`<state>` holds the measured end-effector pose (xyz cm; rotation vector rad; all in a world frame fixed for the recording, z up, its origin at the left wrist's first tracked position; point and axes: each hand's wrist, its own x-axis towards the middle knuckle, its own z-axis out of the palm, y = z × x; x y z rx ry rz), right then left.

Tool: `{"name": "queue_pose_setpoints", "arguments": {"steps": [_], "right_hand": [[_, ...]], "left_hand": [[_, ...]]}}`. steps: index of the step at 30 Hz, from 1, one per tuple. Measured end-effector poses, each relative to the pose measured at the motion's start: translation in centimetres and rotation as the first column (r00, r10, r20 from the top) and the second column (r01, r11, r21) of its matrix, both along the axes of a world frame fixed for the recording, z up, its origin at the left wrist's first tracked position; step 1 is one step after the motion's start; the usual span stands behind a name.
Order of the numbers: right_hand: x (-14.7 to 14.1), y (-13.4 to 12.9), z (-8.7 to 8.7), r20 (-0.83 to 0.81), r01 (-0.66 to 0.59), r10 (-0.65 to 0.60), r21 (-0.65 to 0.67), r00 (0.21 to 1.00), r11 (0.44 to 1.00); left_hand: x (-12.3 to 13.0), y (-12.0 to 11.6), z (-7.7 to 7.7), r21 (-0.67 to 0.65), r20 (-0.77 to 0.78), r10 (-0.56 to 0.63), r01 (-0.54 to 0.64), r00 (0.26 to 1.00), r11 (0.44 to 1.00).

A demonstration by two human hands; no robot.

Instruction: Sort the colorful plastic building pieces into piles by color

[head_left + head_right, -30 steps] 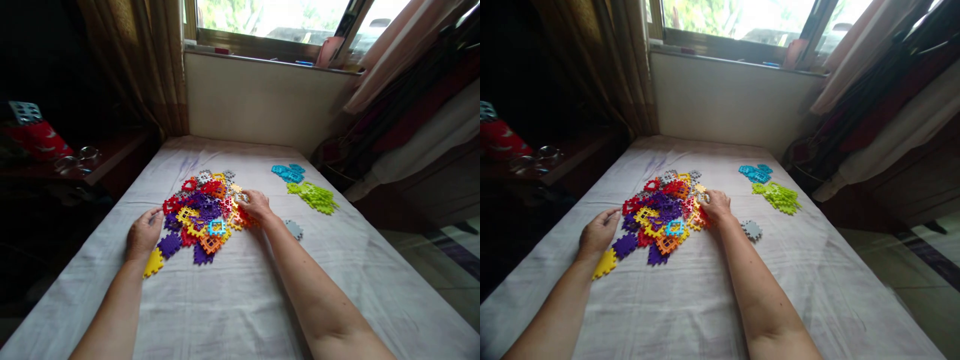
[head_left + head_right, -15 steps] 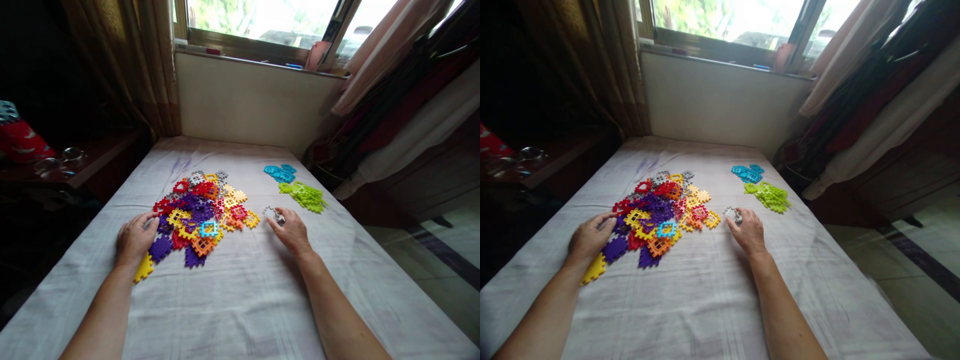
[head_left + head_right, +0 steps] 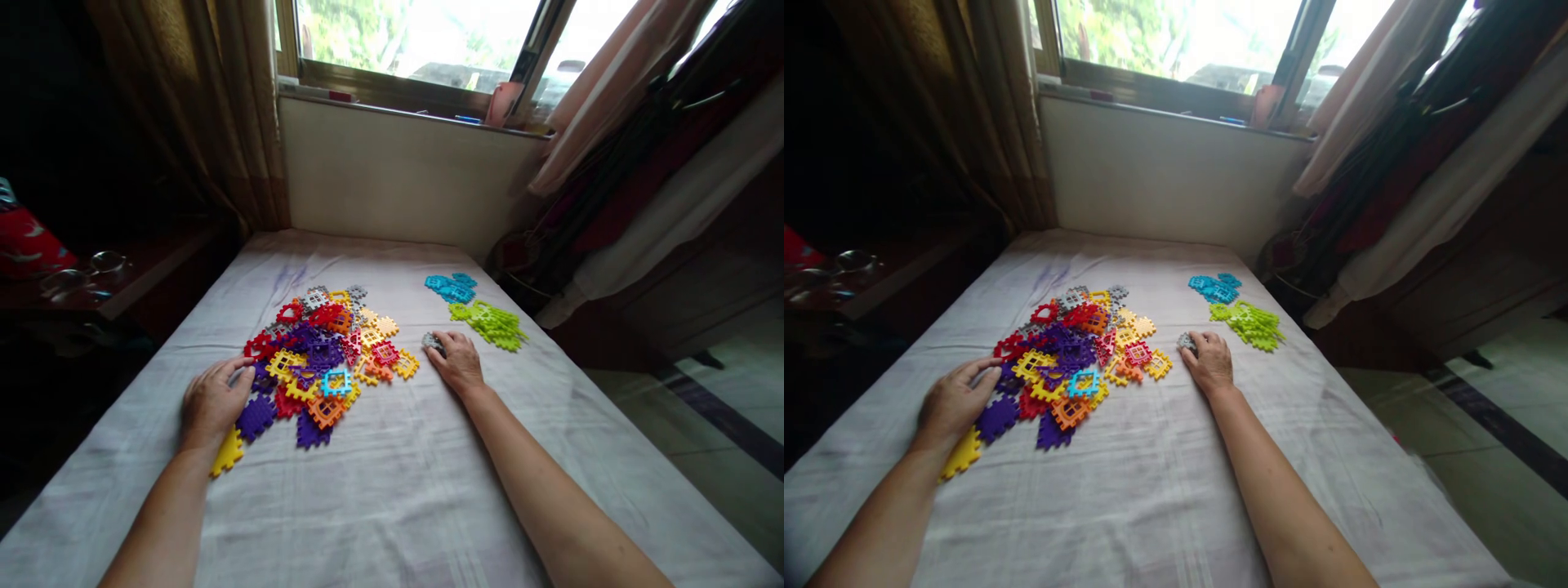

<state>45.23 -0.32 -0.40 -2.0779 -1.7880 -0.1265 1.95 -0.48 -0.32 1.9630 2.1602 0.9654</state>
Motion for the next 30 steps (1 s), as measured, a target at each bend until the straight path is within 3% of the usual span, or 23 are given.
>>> {"name": "queue_pose_setpoints", "arguments": {"steps": [3, 11, 14, 18, 21, 26, 30], "right_hand": [[-0.3, 1.5, 0.1, -0.021, 0.058, -0.058, 0.009, 0.998, 0.998], [0.4, 2.0, -0.3, -0.034, 0.113, -0.11, 0.117, 0.993, 0.987], [1.6, 4.0, 1.2, 0.038, 0.106, -0.108, 0.057, 0.993, 0.993], [3.0, 6.5, 3.7, 0.178, 0.064, -0.034, -0.164, 0.983, 0.984], [3.5, 7.1, 4.6, 0.248, 0.075, 0.001, -0.299, 0.969, 0.951], [3.1, 6.5, 4.8, 0.311, 0.188, -0.099, -0.269, 0.945, 0.945], [0.2, 6.9, 5.6, 0.257, 0.036, 0.018, -0.205, 0.966, 0.978]], "left_hand": [[0.0, -0.1, -0.1, 0.006, -0.009, 0.003, -0.003, 1.0, 1.0], [-0.1, 0.0, -0.4, 0.011, -0.042, 0.004, -0.003, 0.999, 1.0], [-0.3, 0.1, -0.7, 0.007, -0.045, -0.005, 0.005, 0.999, 1.0], [-0.4, 0.2, -0.9, 0.023, -0.052, -0.003, 0.004, 0.999, 1.0], [-0.4, 0.2, -0.9, 0.019, -0.052, -0.005, 0.006, 0.999, 1.0], [-0.2, 0.1, -0.8, 0.025, -0.065, -0.024, 0.026, 0.998, 0.999], [-0.2, 0.1, -0.9, 0.034, -0.082, -0.01, 0.012, 0.997, 0.999]]}}
